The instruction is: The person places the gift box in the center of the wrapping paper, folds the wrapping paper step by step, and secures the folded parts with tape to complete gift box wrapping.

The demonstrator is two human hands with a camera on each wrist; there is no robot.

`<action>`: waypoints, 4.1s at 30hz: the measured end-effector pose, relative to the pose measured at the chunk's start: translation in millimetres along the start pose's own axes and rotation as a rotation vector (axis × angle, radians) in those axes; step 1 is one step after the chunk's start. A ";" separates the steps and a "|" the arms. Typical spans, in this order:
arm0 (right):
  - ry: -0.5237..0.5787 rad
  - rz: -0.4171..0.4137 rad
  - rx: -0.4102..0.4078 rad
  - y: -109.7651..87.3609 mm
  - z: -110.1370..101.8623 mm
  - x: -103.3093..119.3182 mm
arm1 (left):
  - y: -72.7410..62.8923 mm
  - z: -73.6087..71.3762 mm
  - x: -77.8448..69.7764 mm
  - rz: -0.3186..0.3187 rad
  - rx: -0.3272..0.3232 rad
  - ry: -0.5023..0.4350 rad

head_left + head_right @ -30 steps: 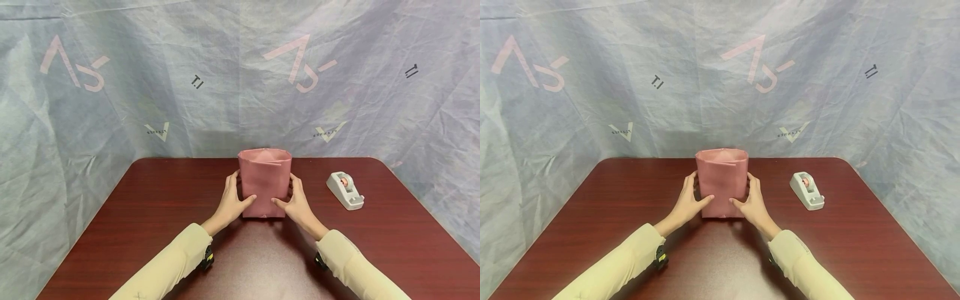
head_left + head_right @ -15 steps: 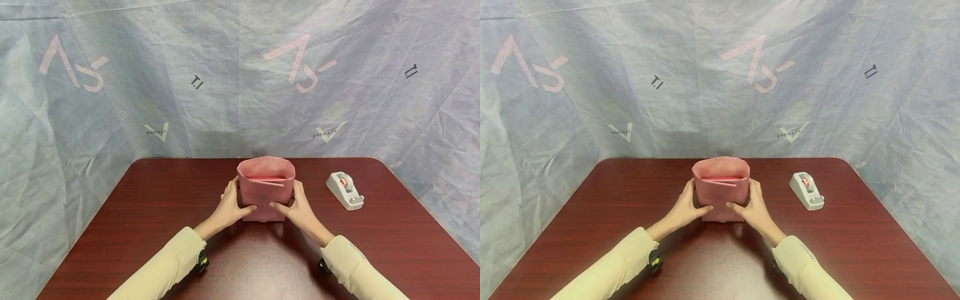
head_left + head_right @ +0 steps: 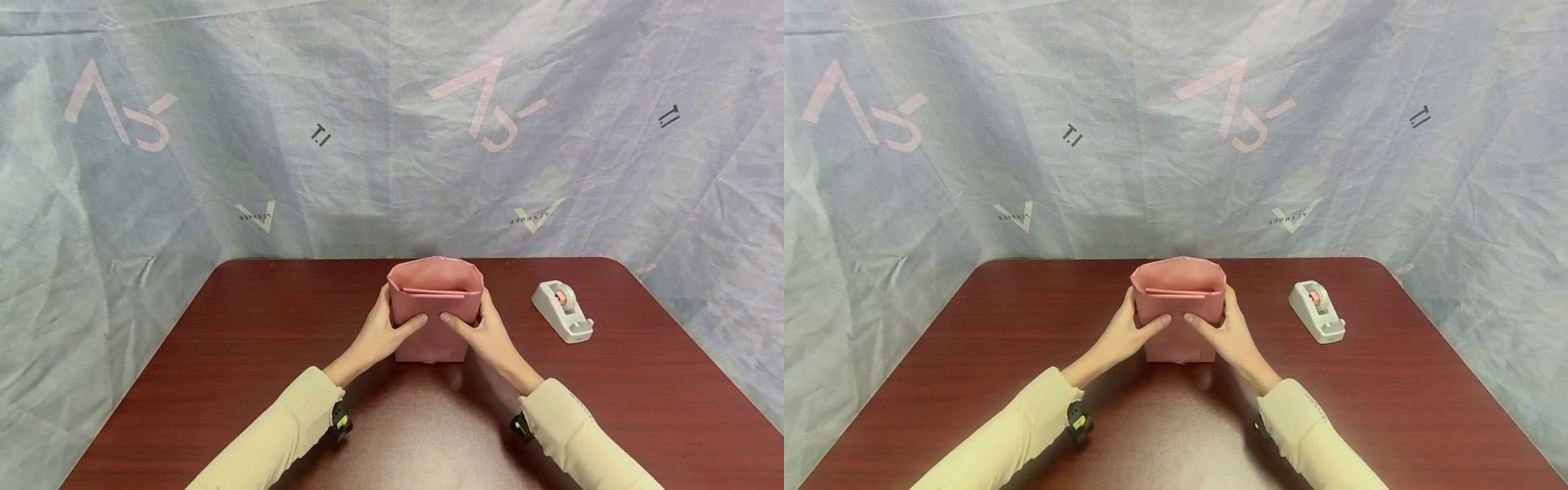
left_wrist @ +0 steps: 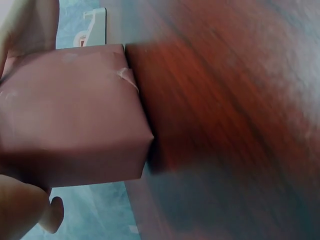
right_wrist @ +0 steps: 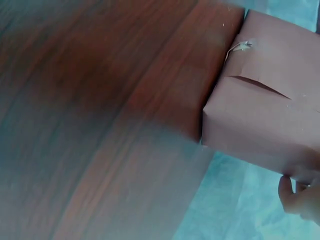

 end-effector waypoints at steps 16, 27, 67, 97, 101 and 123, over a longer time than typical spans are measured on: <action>-0.101 0.164 -0.176 2.4 3.2 -1.3 | 11.4 9.7 19.7 -0.173 -0.127 -0.155; -0.071 0.191 -0.256 6.1 7.4 -0.6 | 16.2 12.2 20.9 -0.325 -0.255 -0.309; 0.023 0.431 -0.466 18.7 9.2 4.0 | 23.1 15.5 10.5 -0.384 -0.323 -0.279; 0.180 0.489 -0.609 16.7 6.6 2.5 | 22.4 13.6 8.1 -0.389 -0.401 -0.037; 0.188 0.488 -0.637 18.1 7.1 2.0 | 22.0 13.8 8.0 -0.387 -0.394 -0.029; 0.014 0.470 -0.378 11.8 8.9 3.4 | 22.3 11.8 4.9 -0.341 -0.415 0.009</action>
Point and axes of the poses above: each hand's wrist, its own y-axis towards the middle knuckle, its own z-axis out of the palm, x = y × z, the point moved 3 cm from there along y, towards the middle knuckle, and after that the axes turned 3 degrees about x, right-handed, at the moved point
